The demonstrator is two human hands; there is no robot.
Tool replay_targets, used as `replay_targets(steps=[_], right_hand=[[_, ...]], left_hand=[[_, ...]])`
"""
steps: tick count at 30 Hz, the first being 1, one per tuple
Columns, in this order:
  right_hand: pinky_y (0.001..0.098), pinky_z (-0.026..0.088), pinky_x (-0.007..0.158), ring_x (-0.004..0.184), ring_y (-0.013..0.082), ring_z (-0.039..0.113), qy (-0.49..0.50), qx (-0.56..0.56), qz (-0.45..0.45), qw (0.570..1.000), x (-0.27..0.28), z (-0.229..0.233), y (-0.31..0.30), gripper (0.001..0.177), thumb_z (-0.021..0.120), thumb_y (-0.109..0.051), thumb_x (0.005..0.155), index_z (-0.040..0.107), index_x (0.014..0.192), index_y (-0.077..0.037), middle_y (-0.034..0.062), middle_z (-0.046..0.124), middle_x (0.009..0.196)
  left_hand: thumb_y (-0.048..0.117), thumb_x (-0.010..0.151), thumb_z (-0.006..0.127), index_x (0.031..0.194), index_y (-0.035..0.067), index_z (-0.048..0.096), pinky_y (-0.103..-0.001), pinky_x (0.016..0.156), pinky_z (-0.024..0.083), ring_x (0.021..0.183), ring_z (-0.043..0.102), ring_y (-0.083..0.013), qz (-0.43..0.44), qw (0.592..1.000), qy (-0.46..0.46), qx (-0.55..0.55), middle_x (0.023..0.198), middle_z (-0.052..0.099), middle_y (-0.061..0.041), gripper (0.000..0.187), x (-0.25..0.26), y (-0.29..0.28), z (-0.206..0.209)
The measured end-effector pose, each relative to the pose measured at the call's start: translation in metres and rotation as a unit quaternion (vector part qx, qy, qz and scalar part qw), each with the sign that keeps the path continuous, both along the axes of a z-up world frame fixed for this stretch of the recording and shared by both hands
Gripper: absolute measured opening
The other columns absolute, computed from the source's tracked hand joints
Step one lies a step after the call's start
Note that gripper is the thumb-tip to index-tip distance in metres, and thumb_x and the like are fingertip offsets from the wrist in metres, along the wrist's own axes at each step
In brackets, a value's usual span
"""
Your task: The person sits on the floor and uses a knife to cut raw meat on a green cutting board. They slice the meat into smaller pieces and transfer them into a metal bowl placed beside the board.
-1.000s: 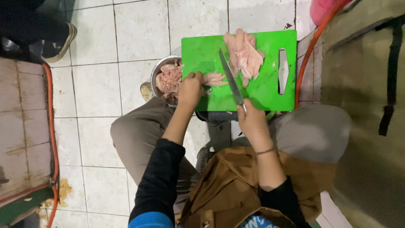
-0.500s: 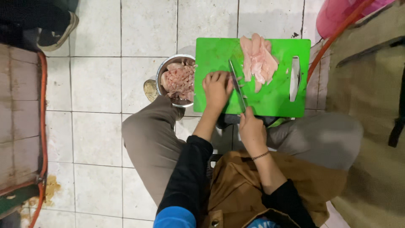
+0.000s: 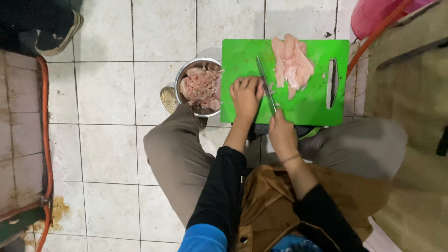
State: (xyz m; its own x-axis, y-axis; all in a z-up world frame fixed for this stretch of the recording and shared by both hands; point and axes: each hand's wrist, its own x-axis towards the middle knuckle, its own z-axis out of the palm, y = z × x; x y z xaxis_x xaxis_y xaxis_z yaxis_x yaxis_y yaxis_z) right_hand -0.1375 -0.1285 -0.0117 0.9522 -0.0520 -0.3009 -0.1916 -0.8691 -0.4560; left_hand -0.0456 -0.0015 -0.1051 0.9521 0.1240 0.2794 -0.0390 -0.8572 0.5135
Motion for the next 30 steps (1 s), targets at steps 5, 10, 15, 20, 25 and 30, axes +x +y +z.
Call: replay_targets(steps=[5,10,15,20,25,30], right_hand=[[0.0525,0.058,0.058,0.071,0.0506,0.072,0.064,0.008,-0.048,0.997,-0.038,0.041,-0.001,0.035,0.037,-0.029,0.109,0.051,0.13,-0.005,0.0375,0.068,0.076],[0.0526,0.057,0.055,0.071,0.0497,0.072,0.065,-0.005,-0.031,0.997,-0.03,0.038,0.009,0.036,0.037,-0.031,0.109,0.05,0.131,-0.006,0.0361,0.068,0.074],[0.0554,0.058,0.058,0.072,0.051,0.072,0.07,-0.014,-0.024,0.997,-0.016,0.009,0.016,0.038,0.037,-0.032,0.107,0.049,0.135,-0.009,0.0335,0.068,0.073],[0.0632,0.056,0.065,0.078,0.0573,0.069,-0.034,0.003,0.021,0.999,0.045,0.012,0.033,0.036,0.046,-0.021,0.106,0.051,0.137,-0.004,0.0397,0.066,0.078],[0.0593,0.057,0.062,0.075,0.0537,0.071,-0.004,-0.017,0.009,1.0,0.016,-0.006,0.022,0.032,0.043,-0.027,0.106,0.053,0.129,-0.007,0.0351,0.067,0.075],[0.0534,0.057,0.054,0.068,0.0513,0.071,0.046,-0.007,-0.037,0.998,-0.062,0.015,0.002,0.028,0.042,-0.025,0.106,0.055,0.124,-0.008,0.0357,0.068,0.075]], left_hand=[[0.038,0.1,0.057,0.126,0.027,0.067,-0.05,0.104,0.039,0.122,0.054,-0.0259,0.015,0.998,0.029,-0.05,0.122,0.067,0.0,0.03,-0.014,0.005,0.018],[0.038,0.098,0.058,0.124,0.028,0.066,-0.053,0.102,0.036,0.122,0.051,-0.0264,0.053,0.998,0.042,-0.017,0.122,0.065,0.002,0.03,-0.017,0.003,0.014],[0.038,0.099,0.059,0.117,0.031,0.068,-0.05,0.101,0.035,0.12,0.051,-0.0227,0.064,0.997,0.045,-0.003,0.117,0.068,0.007,0.021,-0.013,0.002,0.003],[0.04,0.097,0.062,0.111,0.033,0.071,-0.053,0.099,0.037,0.117,0.053,-0.0223,0.061,0.998,0.025,0.007,0.115,0.071,0.009,0.017,-0.012,0.002,0.003],[0.04,0.098,0.06,0.112,0.033,0.07,-0.052,0.099,0.038,0.115,0.054,-0.0209,0.066,0.997,0.028,0.007,0.113,0.071,0.009,0.018,-0.009,0.002,-0.004],[0.039,0.099,0.059,0.116,0.032,0.069,-0.053,0.099,0.038,0.116,0.053,-0.0222,0.053,0.998,0.038,-0.012,0.115,0.069,0.007,0.02,-0.013,0.006,0.002]])
